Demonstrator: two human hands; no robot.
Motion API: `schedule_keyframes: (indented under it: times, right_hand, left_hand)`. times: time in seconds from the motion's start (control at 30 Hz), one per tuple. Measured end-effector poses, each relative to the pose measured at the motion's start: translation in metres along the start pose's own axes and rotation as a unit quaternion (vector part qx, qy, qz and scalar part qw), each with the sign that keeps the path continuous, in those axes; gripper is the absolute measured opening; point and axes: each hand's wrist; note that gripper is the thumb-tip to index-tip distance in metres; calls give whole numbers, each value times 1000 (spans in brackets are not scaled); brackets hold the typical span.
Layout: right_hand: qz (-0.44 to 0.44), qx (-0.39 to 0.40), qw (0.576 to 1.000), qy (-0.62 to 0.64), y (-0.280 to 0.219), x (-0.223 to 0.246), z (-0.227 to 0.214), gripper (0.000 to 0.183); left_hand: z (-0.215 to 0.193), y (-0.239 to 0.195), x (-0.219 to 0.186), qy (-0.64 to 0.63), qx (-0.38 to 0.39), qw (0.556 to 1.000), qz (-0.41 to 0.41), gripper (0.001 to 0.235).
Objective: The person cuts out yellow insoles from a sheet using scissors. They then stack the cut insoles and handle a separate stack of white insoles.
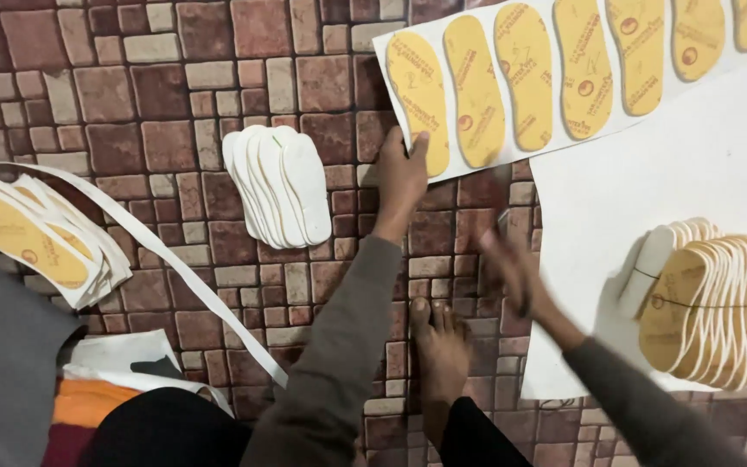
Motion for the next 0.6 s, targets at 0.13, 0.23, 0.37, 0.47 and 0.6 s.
schedule_keyframes:
  times: [0.13, 0.23, 0.37, 0.47, 0.6]
  right_hand:
    - [74, 188, 979, -28, -33, -8, 19, 55]
    - [53, 232, 971, -15, -20, 15, 26, 54]
    - [65, 222, 972, -44, 4, 53, 45, 57]
    - [70, 207, 975, 32, 26, 21, 50, 53]
    - [80, 223, 969, 67, 18, 32, 48, 54]
  left_hand:
    - [-2, 17, 34, -35, 69, 997, -4, 34]
    - [-14, 5, 2, -23, 87, 996, 4, 53]
    - [-16, 14, 16, -90, 92, 991, 48, 42]
    - [-22, 15, 8, -135, 99, 984, 63, 35]
    - [-18, 23, 16, -139, 102, 983, 65, 38]
Point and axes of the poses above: each hand's wrist, its own y-axis towards the middle knuckle, its own z-axis out of the palm, x = y × z, and after that the axes turned 9 degrees about y, right-handed
